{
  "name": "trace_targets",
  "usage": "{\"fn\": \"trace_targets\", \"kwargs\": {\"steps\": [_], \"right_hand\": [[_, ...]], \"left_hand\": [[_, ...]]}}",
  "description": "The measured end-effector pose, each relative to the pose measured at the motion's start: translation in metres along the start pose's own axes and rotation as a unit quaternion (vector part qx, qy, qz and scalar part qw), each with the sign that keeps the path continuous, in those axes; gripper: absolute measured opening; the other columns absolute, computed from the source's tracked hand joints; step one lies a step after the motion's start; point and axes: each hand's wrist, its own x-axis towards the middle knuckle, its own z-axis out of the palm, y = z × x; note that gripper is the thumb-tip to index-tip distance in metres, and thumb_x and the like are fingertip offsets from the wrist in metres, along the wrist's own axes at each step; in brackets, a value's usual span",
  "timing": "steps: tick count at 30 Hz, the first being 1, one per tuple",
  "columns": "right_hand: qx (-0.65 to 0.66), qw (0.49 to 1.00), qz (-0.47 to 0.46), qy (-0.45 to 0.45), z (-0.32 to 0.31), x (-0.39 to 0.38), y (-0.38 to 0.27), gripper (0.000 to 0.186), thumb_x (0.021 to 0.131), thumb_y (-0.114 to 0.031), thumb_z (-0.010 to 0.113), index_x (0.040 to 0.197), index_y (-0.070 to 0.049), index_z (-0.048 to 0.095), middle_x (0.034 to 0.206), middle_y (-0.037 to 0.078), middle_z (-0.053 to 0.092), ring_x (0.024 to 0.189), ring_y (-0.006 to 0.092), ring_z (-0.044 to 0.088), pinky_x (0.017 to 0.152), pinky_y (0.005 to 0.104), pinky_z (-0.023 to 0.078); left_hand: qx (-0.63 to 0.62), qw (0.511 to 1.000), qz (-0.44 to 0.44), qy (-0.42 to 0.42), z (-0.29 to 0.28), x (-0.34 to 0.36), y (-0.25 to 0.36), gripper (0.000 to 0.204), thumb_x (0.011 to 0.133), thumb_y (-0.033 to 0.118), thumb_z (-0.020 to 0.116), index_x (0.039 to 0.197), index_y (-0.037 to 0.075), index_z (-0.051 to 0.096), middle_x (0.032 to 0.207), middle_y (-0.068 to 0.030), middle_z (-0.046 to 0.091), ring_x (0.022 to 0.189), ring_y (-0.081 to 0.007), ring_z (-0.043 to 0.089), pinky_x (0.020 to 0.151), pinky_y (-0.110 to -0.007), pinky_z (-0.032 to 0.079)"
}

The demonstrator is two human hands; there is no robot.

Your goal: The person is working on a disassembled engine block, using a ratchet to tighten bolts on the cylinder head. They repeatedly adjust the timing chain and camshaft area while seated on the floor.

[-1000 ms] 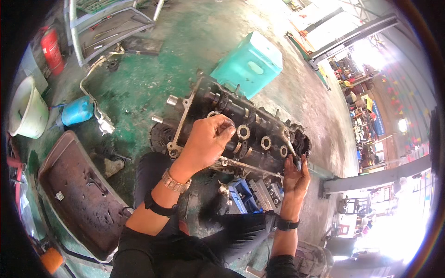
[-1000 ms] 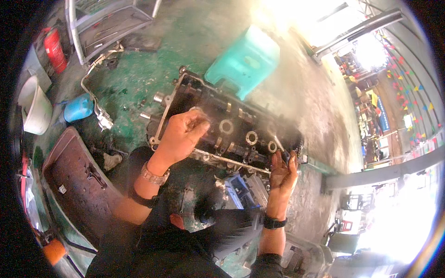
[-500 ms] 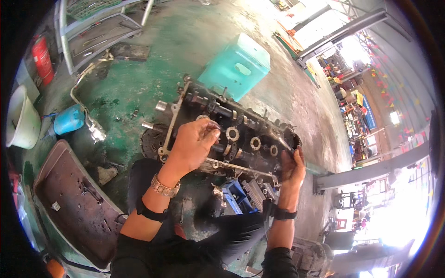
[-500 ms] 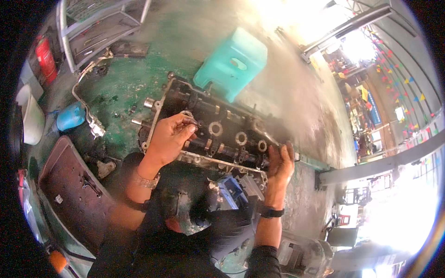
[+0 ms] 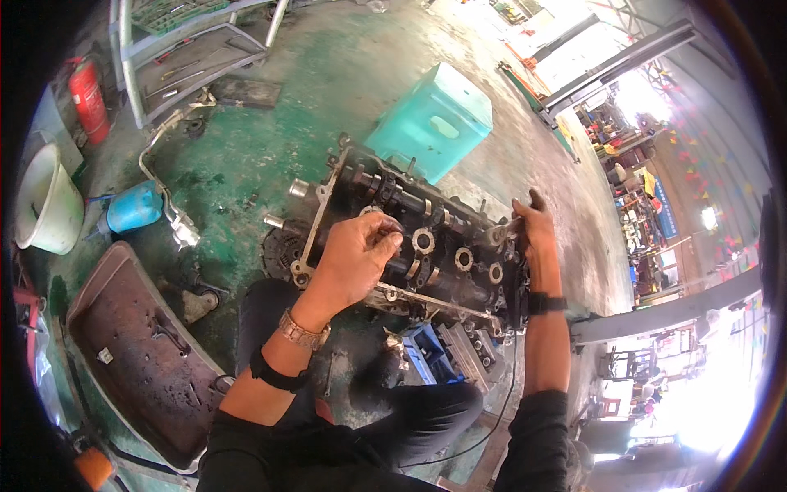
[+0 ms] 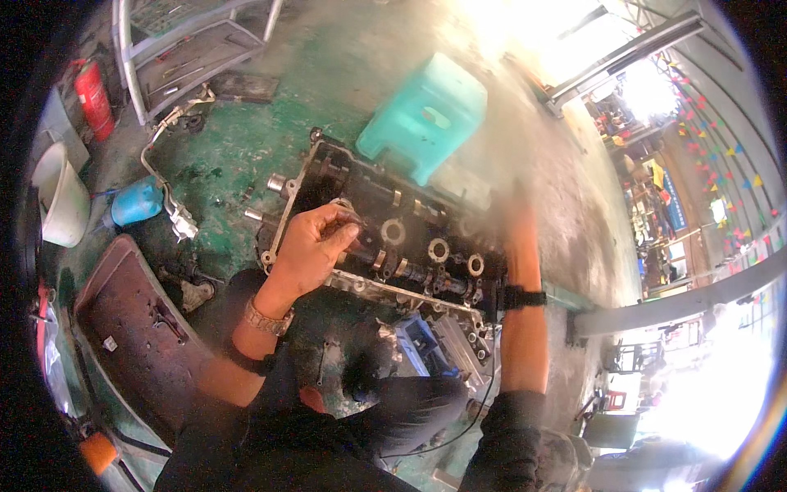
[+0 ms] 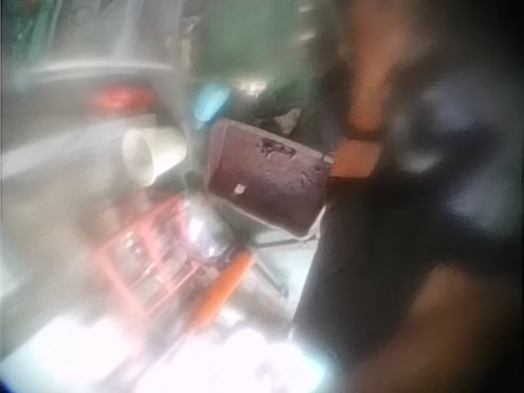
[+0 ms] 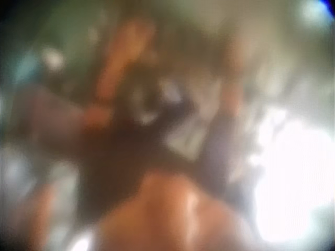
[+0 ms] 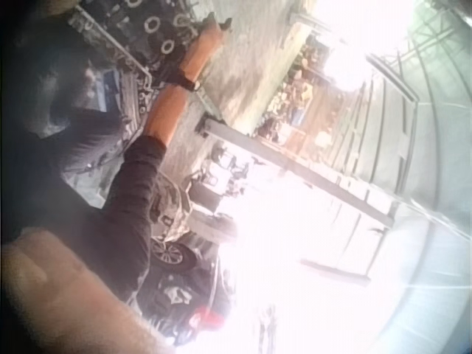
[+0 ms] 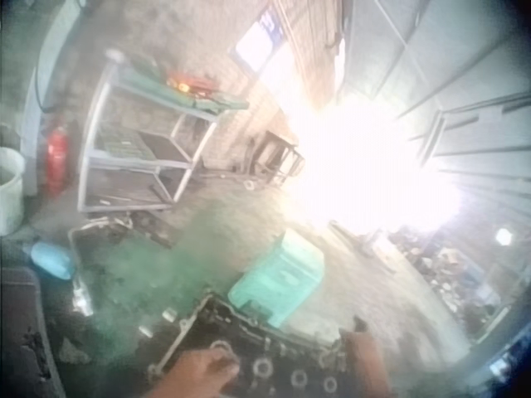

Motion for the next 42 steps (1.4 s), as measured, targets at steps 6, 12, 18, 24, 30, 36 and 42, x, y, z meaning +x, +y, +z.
{"fn": "trace_targets", "kwargs": {"steps": [6,12,18,24,30,36,42], "right_hand": [[-0.169,0.975,-0.141,-0.026,0.040,0.024,-0.043,0.086,0.081,-0.007,0.069,0.150,0.003,0.019,0.097,0.014,0.061,0.072,0.0195,0.062,0.058,0.0317,0.051],[-0.201,0.910,-0.336,-0.135,0.080,0.002,-0.078,0.073,0.081,-0.002,0.062,0.145,0.000,0.028,0.113,0.020,0.063,0.092,0.0301,0.065,0.080,0.0400,0.051],[-0.282,0.842,-0.419,-0.192,0.102,-0.066,-0.114,0.059,0.076,0.003,0.058,0.133,0.000,0.043,0.107,0.027,0.063,0.096,0.0442,0.062,0.081,0.0491,0.051],[-0.318,0.805,-0.439,-0.240,0.091,-0.146,-0.105,0.035,0.073,-0.006,0.069,0.105,-0.003,0.055,0.095,0.019,0.063,0.090,0.0394,0.062,0.081,0.0479,0.050],[-0.244,0.797,-0.523,-0.178,0.047,-0.209,-0.052,0.028,0.067,-0.010,0.074,0.091,-0.003,0.061,0.102,0.020,0.062,0.101,0.0397,0.061,0.094,0.0486,0.048],[-0.038,0.932,-0.359,0.037,0.007,-0.244,0.027,0.028,0.077,-0.011,0.075,0.100,-0.001,0.063,0.126,0.024,0.058,0.117,0.0364,0.058,0.097,0.0463,0.050],[0.447,0.886,-0.058,0.108,-0.011,-0.219,0.075,0.034,0.095,-0.013,0.062,0.125,-0.001,0.050,0.123,0.019,0.059,0.104,0.0284,0.064,0.082,0.0362,0.056]], "left_hand": [[-0.015,1.000,-0.014,0.011,0.002,0.000,0.002,0.014,0.094,0.008,0.060,0.102,-0.003,0.064,0.088,-0.0047,0.066,0.078,-0.0115,0.064,0.070,-0.026,0.052],[-0.018,0.999,-0.022,0.029,0.005,0.000,0.004,0.015,0.095,0.007,0.059,0.104,-0.004,0.063,0.089,-0.0060,0.066,0.078,-0.0127,0.065,0.071,-0.027,0.053],[-0.071,0.995,-0.045,0.051,0.003,0.002,0.005,0.015,0.097,0.004,0.051,0.105,-0.004,0.060,0.092,-0.0077,0.065,0.079,-0.0143,0.064,0.071,-0.027,0.054],[-0.157,0.982,-0.057,0.084,-0.002,0.002,0.002,0.017,0.099,0.004,0.046,0.108,-0.002,0.058,0.099,-0.0086,0.063,0.086,-0.0160,0.063,0.076,-0.030,0.054],[-0.193,0.978,-0.051,0.051,-0.008,0.004,0.000,0.014,0.098,0.007,0.050,0.106,-0.001,0.059,0.098,-0.0078,0.063,0.087,-0.0169,0.063,0.079,-0.031,0.054],[-0.167,0.983,-0.057,0.052,-0.005,0.003,0.001,0.013,0.096,0.008,0.056,0.104,-0.001,0.061,0.097,-0.0072,0.063,0.086,-0.0162,0.063,0.078,-0.030,0.054],[-0.159,0.984,-0.059,0.056,-0.004,0.002,0.002,0.012,0.096,0.009,0.058,0.102,-0.001,0.061,0.093,-0.0063,0.063,0.084,-0.0157,0.063,0.077,-0.030,0.053]]}}
